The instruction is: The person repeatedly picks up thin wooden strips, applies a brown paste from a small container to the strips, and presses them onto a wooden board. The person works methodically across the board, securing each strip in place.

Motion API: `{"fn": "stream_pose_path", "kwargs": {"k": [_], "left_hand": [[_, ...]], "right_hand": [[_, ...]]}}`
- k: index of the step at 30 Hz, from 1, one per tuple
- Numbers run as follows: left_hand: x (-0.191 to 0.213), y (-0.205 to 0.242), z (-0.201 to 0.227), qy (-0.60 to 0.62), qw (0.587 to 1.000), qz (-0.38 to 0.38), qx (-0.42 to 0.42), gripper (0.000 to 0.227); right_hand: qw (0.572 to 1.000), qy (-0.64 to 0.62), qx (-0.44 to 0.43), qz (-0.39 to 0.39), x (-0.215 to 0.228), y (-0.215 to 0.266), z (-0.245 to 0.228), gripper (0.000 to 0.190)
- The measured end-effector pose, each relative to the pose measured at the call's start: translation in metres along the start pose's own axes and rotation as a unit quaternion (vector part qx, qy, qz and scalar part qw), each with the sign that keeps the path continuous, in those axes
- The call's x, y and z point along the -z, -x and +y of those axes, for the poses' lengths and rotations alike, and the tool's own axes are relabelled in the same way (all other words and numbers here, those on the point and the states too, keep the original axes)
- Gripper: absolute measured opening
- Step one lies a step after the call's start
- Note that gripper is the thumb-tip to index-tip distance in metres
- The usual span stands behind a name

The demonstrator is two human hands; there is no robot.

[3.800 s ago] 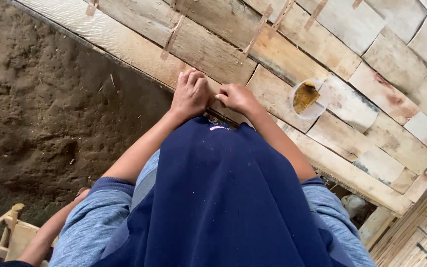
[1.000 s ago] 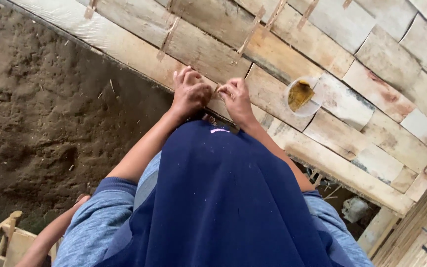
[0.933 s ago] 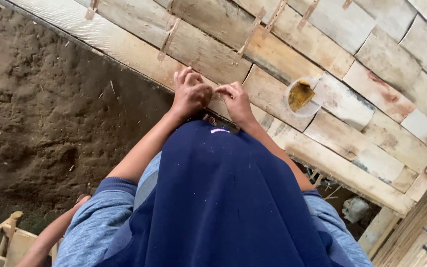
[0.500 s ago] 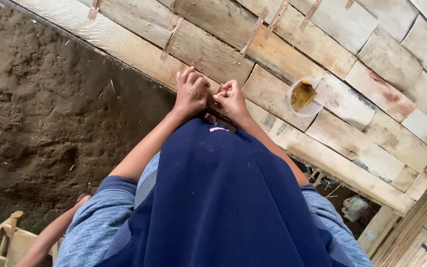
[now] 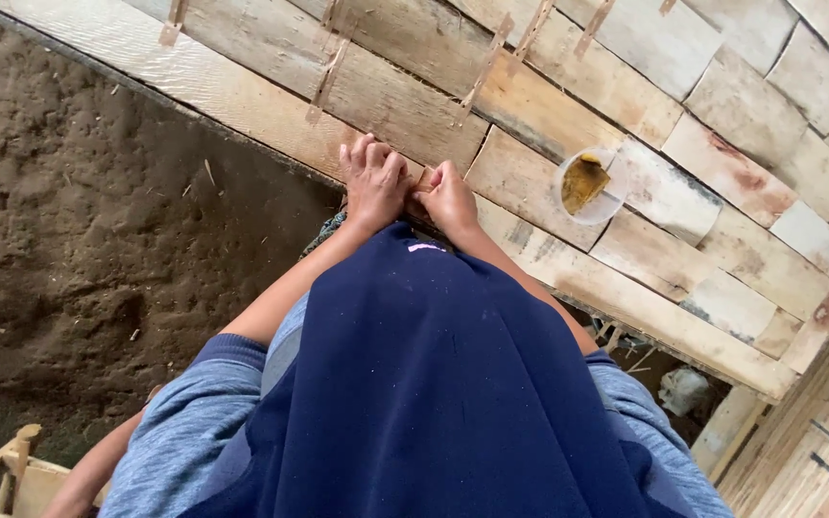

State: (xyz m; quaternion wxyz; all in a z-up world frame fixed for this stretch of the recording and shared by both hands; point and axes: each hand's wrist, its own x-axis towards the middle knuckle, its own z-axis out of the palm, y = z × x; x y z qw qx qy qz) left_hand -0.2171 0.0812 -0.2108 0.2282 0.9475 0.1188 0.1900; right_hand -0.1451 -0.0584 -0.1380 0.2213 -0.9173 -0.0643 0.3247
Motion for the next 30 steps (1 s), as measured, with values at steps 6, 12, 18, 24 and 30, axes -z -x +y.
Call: {"fn": "stream_pose_path", "kwargs": {"k": [6, 12, 18, 24, 30], "left_hand": [[-0.003, 0.001, -0.008, 0.007, 1.000, -0.022, -0.002, 0.040], [0.036, -0.009, -0.017, 0.024, 0.997, -0.048, -0.052, 0.027], [0.064, -0.028, -0.021, 0.159, 0.978, -0.115, 0.071, 0.057], [0.088, -0.042, -0.019, 0.178, 0.968, -0.149, 0.097, 0.058], [0.097, -0.050, -0.018, 0.202, 0.952, -0.191, 0.128, 0.058]], "right_hand": [[0.996, 0.078, 0.012, -0.037, 0.026, 0.027, -0.018, 0.044], [0.962, 0.004, 0.192, 0.192, 0.005, 0.000, 0.002, 0.023], [0.790, 0.171, 0.420, 0.412, -0.050, -0.056, -0.035, 0.040], [0.837, 0.159, 0.360, 0.380, -0.062, -0.051, -0.053, 0.059], [0.845, 0.216, 0.349, 0.343, -0.057, -0.051, -0.056, 0.056]]}}
